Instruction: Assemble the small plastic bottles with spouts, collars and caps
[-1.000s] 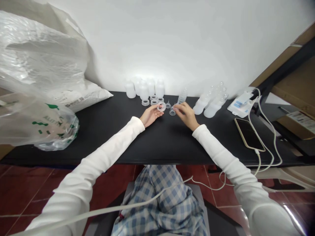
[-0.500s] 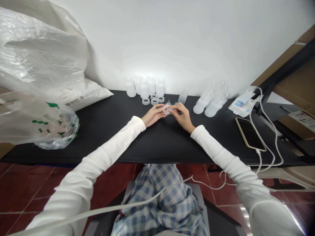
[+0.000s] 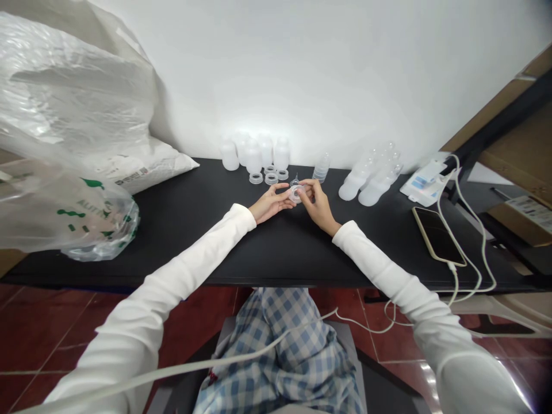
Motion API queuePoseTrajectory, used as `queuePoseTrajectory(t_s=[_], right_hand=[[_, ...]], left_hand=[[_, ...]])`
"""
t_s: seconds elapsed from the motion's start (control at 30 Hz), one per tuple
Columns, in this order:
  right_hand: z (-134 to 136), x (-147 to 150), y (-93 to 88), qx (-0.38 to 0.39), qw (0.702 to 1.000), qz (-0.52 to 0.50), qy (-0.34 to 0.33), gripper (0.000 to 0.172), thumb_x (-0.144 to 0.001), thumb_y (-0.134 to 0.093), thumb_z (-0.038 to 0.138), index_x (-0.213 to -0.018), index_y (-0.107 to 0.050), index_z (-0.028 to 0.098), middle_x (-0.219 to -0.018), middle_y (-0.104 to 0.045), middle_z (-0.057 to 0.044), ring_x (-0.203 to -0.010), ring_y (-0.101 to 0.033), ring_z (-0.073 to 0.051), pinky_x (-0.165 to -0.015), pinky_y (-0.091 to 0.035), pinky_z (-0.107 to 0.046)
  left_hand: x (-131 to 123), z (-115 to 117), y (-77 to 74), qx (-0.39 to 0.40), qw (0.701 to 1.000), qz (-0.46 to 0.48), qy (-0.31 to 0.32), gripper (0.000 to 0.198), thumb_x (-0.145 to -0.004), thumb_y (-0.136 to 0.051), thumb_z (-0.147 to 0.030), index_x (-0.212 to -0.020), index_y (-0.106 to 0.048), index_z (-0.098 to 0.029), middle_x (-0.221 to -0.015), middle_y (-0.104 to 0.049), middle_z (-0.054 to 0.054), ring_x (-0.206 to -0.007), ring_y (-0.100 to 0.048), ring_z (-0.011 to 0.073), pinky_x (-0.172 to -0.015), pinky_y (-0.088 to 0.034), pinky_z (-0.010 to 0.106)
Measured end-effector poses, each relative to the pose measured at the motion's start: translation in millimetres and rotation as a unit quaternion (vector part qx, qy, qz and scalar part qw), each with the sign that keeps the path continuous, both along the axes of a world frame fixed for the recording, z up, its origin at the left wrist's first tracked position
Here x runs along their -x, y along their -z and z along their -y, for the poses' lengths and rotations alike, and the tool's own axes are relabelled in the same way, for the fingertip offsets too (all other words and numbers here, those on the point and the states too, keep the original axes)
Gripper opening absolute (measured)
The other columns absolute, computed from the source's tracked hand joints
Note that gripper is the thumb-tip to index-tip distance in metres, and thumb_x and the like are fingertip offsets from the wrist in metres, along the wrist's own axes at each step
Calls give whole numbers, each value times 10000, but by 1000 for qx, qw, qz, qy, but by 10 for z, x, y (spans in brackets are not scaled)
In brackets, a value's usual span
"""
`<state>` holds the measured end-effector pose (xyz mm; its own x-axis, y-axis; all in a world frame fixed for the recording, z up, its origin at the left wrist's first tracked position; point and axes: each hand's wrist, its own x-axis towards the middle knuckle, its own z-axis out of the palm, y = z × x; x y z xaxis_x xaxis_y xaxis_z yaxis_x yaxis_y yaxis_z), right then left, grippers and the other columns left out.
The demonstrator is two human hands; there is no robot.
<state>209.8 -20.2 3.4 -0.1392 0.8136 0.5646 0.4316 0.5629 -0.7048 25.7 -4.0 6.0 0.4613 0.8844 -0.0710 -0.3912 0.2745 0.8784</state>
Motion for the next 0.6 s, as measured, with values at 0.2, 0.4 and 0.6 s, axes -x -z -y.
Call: queuePoseTrajectory(t_s=[0.2, 0.4, 0.6], right_hand=[[27, -9, -6, -6, 998, 16, -65, 419, -974, -522, 567, -1208, -532, 219, -871, -563, -9, -649, -464, -125, -618, -447, -284], [-3, -10, 17, 21, 996, -8, -87, 415, -931, -608, 544, -1186, -502, 234, -853, -520, 14, -634, -448, -111, -596, -421, -270], [-39, -4, 50, 55, 995, -34, -77, 419, -887, -670, 546, -1102, -484, 238, -819, -507, 32, -636, -461, -106, -598, -411, -261]], left_hand=[[-15, 16, -36, 15, 1000, 7, -26, 373, -878, -714, -189, -1143, -452, -166, -838, -727, 37, -741, -736, 163, -866, -554, 355], [-17, 11, -47, 6, 999, 4, -31, 260, -886, -676, -237, -1045, -480, -176, -866, -735, 34, -745, -726, 146, -816, -562, 322], [-31, 10, 25, -88, 995, -36, -28, 415, -749, -786, -211, -1034, -487, -175, -848, -750, 19, -753, -726, 152, -837, -560, 339]])
